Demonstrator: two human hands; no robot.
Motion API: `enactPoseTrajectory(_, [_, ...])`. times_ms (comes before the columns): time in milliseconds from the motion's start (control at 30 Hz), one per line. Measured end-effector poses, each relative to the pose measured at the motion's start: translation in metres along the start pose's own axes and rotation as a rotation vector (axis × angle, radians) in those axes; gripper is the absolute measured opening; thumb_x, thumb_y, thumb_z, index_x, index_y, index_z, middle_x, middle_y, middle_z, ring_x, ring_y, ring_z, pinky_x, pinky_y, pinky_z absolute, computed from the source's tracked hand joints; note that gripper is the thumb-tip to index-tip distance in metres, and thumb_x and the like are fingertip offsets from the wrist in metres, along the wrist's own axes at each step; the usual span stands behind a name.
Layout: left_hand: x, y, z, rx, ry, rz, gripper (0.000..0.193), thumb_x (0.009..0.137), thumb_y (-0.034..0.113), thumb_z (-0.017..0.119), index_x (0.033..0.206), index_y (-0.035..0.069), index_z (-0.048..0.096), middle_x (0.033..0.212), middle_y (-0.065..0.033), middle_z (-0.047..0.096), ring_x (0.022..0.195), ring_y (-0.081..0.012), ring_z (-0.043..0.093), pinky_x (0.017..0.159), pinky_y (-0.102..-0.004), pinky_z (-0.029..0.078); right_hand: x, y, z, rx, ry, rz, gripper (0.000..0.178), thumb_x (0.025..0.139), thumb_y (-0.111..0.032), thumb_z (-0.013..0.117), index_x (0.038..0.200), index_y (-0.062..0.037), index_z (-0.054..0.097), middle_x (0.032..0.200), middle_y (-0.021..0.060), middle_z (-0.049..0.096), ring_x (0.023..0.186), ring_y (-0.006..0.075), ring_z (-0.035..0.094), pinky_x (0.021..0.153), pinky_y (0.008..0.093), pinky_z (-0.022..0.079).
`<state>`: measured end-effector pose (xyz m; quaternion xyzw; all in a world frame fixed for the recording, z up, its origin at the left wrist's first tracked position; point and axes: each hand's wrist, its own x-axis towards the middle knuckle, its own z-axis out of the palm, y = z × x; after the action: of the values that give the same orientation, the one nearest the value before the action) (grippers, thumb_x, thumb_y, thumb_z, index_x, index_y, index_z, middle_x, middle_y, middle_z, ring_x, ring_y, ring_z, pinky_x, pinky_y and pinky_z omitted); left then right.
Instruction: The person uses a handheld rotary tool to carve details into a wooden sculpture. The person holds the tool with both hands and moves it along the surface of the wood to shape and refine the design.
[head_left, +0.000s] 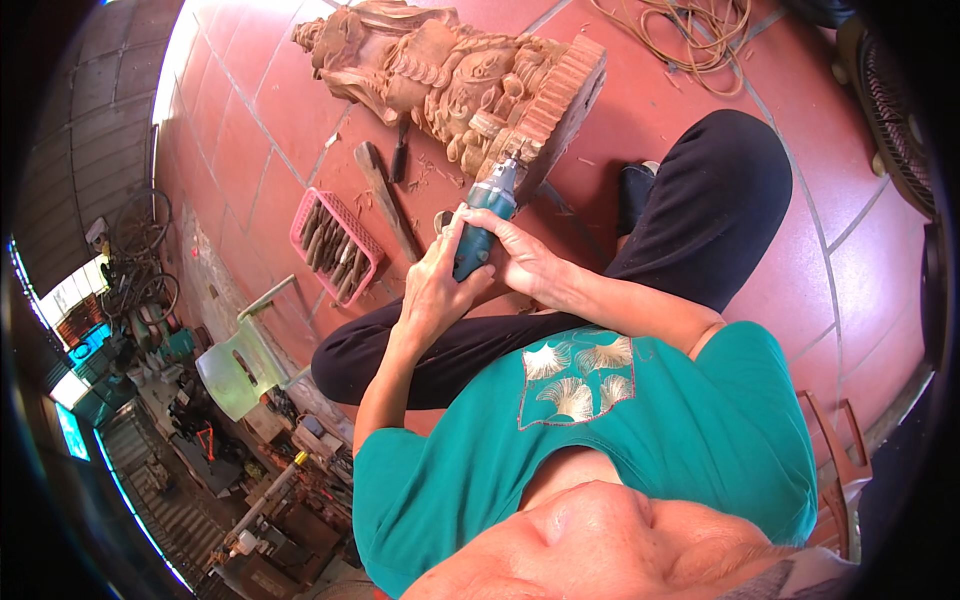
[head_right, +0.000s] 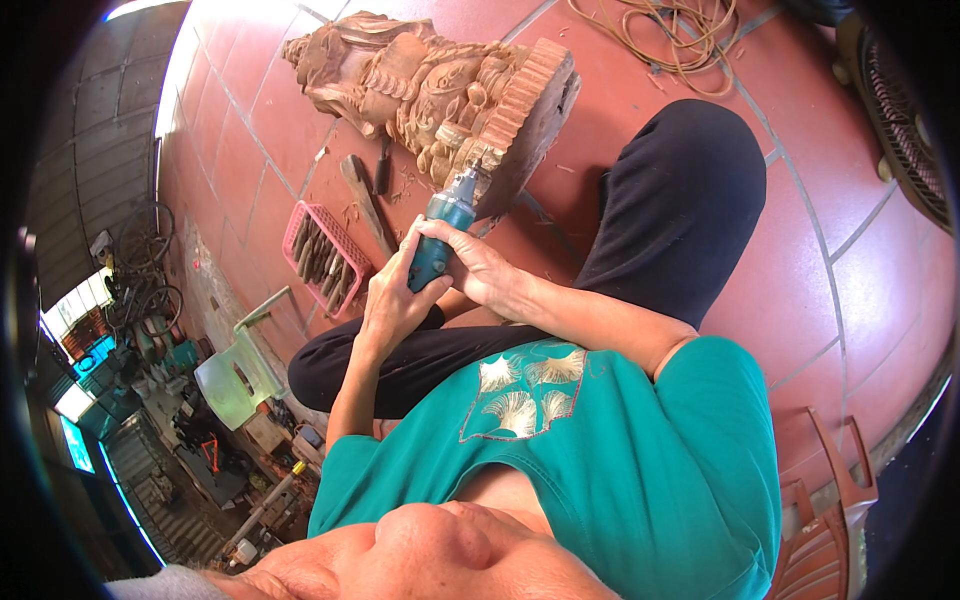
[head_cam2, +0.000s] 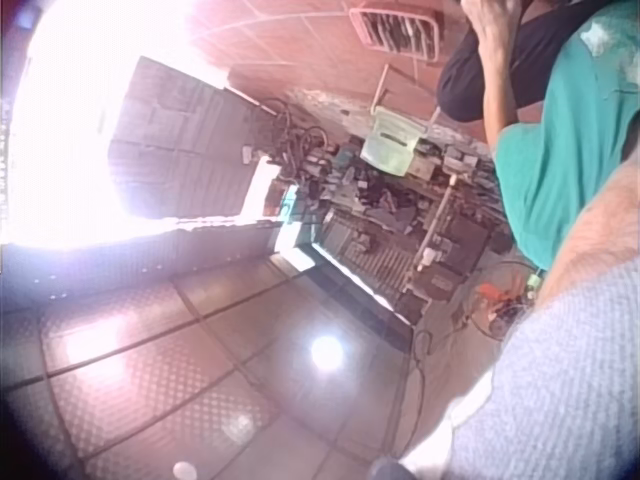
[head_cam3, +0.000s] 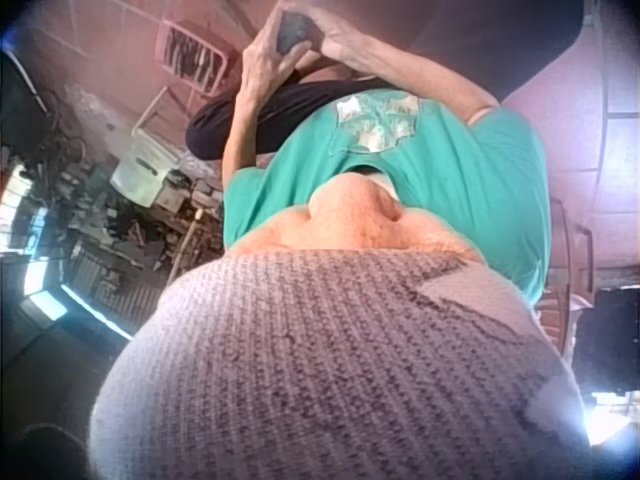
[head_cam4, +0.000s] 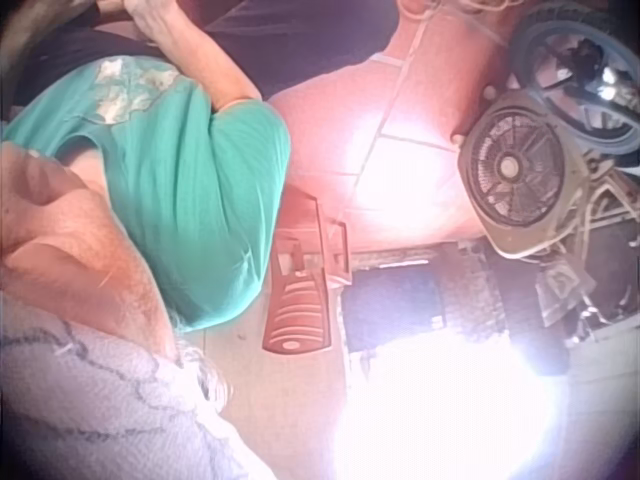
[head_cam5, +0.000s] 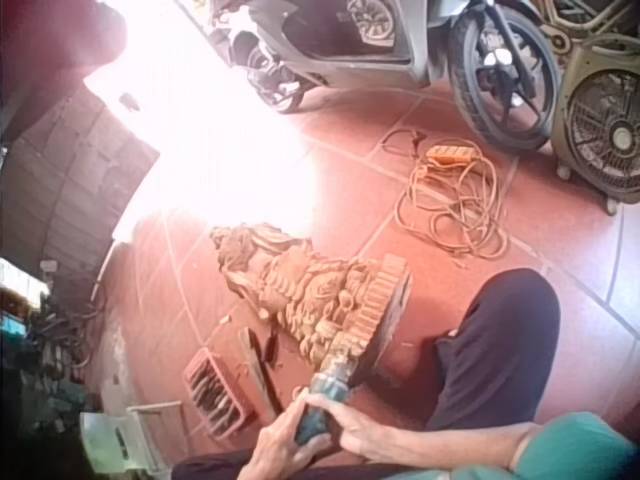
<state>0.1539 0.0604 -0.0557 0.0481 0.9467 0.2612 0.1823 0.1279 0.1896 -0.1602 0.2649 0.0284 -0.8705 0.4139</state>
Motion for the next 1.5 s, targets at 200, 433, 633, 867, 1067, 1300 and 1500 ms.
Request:
enactPoseTrajectory(200, [0.001,0.003,-0.001,0.001,-0.05,-0.04,0.086,0.083,0.021,0.081,0.154,-0.001,0.037,0.153,-0.0215,0.048,0.128,-0.0403,0.059,0.101,-0.043,0.054,-0.005,-0.001,-0.002,0.003,0.021,-0.002,0.031,0.089,-0.021,0.081,0.115,-0.0127,0.067,0.107,-0.0014,0.068,0.105,0.0131,0.064,0.098,0.0325,0.05])
enactPoseTrajectory(433, [0.0,0.0,0.002,0.013,-0.043,-0.031,0.085,0.084,0.025,0.081,0.152,-0.002,0.039,0.151,-0.0226,0.05,0.126,-0.0407,0.061,0.1,-0.0431,0.054,-0.006,-0.001,-0.004,0.009,-0.003,-0.01,0.03,0.089,-0.021,0.081,0.114,-0.013,0.067,0.107,-0.0015,0.068,0.104,0.013,0.064,0.098,0.0332,0.05])
enactPoseTrajectory(633, [0.0,0.0,0.002,0.03,-0.064,-0.067,0.084,0.085,0.026,0.081,0.152,-0.002,0.04,0.15,-0.0226,0.051,0.125,-0.0411,0.061,0.1,-0.0439,0.053,-0.009,-0.002,0.0,0.012,-0.007,-0.016,0.03,0.089,-0.021,0.081,0.114,-0.0127,0.066,0.107,-0.0013,0.068,0.104,0.0129,0.064,0.099,0.0334,0.05])
enactPoseTrajectory(867, [-0.001,-0.003,0.004,0.035,-0.038,-0.038,0.085,0.084,0.025,0.081,0.153,-0.002,0.038,0.153,-0.0218,0.049,0.128,-0.041,0.06,0.101,-0.0437,0.053,-0.003,-0.001,-0.004,0.01,0.0,-0.003,0.029,0.09,-0.021,0.081,0.114,-0.0125,0.066,0.106,-0.001,0.068,0.102,0.013,0.064,0.096,0.0328,0.051])
enactPoseTrajectory(1067, [-0.001,-0.002,0.003,0.02,-0.034,-0.037,0.085,0.084,0.024,0.08,0.153,-0.002,0.038,0.154,-0.0217,0.048,0.129,-0.0408,0.059,0.102,-0.0434,0.053,0.0,-0.001,-0.003,0.009,0.004,0.006,0.029,0.089,-0.022,0.081,0.113,-0.0127,0.067,0.105,-0.0012,0.069,0.101,0.0129,0.065,0.094,0.0329,0.052])
enactPoseTrajectory(1300, [0.001,-0.002,0.004,0.0,-0.009,-0.025,0.085,0.084,0.023,0.081,0.154,-0.001,0.038,0.153,-0.0219,0.048,0.129,-0.0401,0.059,0.101,-0.0435,0.054,0.005,0.0,-0.005,-0.019,0.022,0.026,0.028,0.09,-0.022,0.081,0.112,-0.0134,0.067,0.105,-0.0014,0.069,0.101,0.0132,0.066,0.092,0.0338,0.053])
enactPoseTrajectory(1500, [0.001,-0.001,0.002,0.002,-0.024,-0.031,0.085,0.084,0.022,0.08,0.154,-0.001,0.038,0.153,-0.0224,0.048,0.129,-0.0404,0.059,0.101,-0.0437,0.054,0.002,-0.001,-0.003,-0.008,0.002,0.013,0.028,0.09,-0.022,0.081,0.112,-0.0134,0.067,0.105,-0.0016,0.069,0.1,0.0133,0.065,0.092,0.0338,0.053])
